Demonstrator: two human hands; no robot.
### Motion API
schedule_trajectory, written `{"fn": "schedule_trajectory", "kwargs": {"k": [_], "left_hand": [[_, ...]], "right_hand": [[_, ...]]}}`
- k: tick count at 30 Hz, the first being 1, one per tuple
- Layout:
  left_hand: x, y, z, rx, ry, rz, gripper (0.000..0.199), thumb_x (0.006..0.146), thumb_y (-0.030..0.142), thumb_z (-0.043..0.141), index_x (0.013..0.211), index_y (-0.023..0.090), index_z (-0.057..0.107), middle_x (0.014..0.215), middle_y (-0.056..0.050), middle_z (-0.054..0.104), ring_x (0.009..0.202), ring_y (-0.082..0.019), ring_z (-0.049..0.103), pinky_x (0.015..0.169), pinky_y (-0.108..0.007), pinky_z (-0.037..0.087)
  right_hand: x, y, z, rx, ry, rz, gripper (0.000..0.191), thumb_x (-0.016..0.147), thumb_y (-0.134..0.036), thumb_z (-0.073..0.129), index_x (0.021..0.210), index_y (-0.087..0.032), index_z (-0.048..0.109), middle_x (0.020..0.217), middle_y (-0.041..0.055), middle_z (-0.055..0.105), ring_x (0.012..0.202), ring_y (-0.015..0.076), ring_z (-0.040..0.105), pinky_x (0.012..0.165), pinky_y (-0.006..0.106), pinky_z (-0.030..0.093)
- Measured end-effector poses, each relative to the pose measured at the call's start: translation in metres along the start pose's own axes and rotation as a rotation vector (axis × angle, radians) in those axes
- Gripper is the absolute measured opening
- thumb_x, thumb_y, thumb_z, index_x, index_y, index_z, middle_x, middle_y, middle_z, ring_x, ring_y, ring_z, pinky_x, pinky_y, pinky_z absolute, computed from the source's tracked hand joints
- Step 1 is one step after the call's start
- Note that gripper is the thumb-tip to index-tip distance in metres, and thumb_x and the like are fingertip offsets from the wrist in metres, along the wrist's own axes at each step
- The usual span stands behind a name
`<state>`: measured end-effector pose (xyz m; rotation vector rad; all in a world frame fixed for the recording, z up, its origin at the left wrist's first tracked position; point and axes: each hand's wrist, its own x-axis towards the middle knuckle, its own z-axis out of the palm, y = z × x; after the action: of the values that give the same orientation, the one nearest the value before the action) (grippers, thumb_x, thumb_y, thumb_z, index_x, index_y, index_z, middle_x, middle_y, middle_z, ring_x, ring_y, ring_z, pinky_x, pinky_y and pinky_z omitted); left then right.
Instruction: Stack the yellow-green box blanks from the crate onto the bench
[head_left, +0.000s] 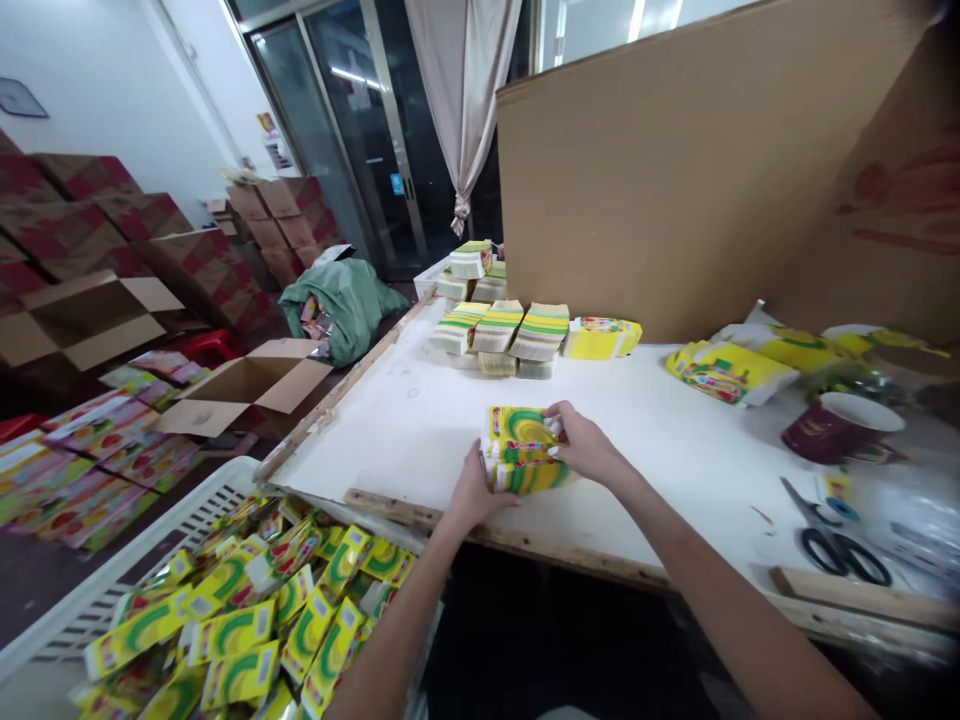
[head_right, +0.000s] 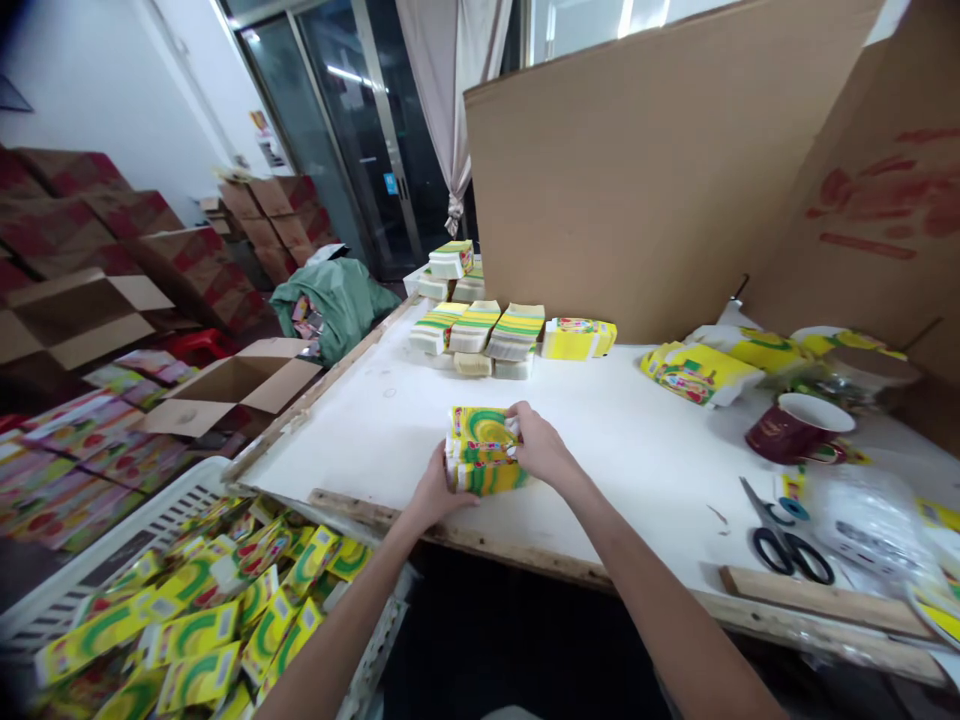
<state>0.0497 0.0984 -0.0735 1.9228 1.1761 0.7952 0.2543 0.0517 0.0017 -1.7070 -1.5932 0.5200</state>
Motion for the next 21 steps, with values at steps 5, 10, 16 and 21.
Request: {"fn": "schedule_trajectory", "kwargs": {"k": [5, 10, 16, 21], "left_hand": [[-0.034, 0.02, -0.011, -0.403, 0.495, 0.085, 0.074, 0.058, 0.034, 0.073, 0.12, 0.016, 0.036, 0.12, -0.013, 0.043, 0.115, -0.025, 0.041, 0.098, -0.04, 0.03], [-0.053, 0.06, -0.009, -1.048, 0.3, -0.137, 0.048, 0.077, 0.046, 0.05, 0.115, 0.017, 0.046, 0.103, -0.011, 0.059, 0.098, -0.023, 0.056, 0.084, -0.038, 0.044], [-0.069, 0.072, -0.017, -0.587, 0.302, 0.135, 0.036, 0.082, 0.037, 0.045, 0.113, 0.021, 0.052, 0.115, -0.008, 0.057, 0.108, -0.023, 0.051, 0.095, -0.038, 0.039], [-0.077, 0.062, -0.015, -0.407, 0.274, 0.25, 0.036, 0.084, 0.035, 0.042, 0.112, 0.018, 0.053, 0.118, -0.01, 0.055, 0.112, -0.024, 0.048, 0.098, -0.039, 0.036]], "right_hand": [[-0.018, -0.019, 0.004, 0.254, 0.005, -0.027, 0.043, 0.061, -0.005, 0.053, 0.096, -0.022, 0.036, 0.073, -0.005, 0.048, 0.062, 0.0102, 0.051, 0.058, 0.023, 0.043], [-0.057, -0.052, 0.04, 0.626, -0.136, -0.09, 0.037, 0.062, -0.008, 0.057, 0.093, -0.021, 0.041, 0.077, -0.0031, 0.051, 0.062, 0.0086, 0.051, 0.057, 0.022, 0.044], [-0.08, -0.05, 0.07, 0.859, -0.089, 0.073, 0.031, 0.057, -0.008, 0.06, 0.08, -0.02, 0.043, 0.069, -0.0055, 0.05, 0.058, 0.0076, 0.049, 0.055, 0.022, 0.042], [-0.086, -0.048, 0.075, 0.839, -0.028, 0.102, 0.03, 0.057, -0.007, 0.059, 0.078, -0.021, 0.042, 0.065, -0.0062, 0.049, 0.057, 0.0083, 0.048, 0.052, 0.021, 0.04]]}}
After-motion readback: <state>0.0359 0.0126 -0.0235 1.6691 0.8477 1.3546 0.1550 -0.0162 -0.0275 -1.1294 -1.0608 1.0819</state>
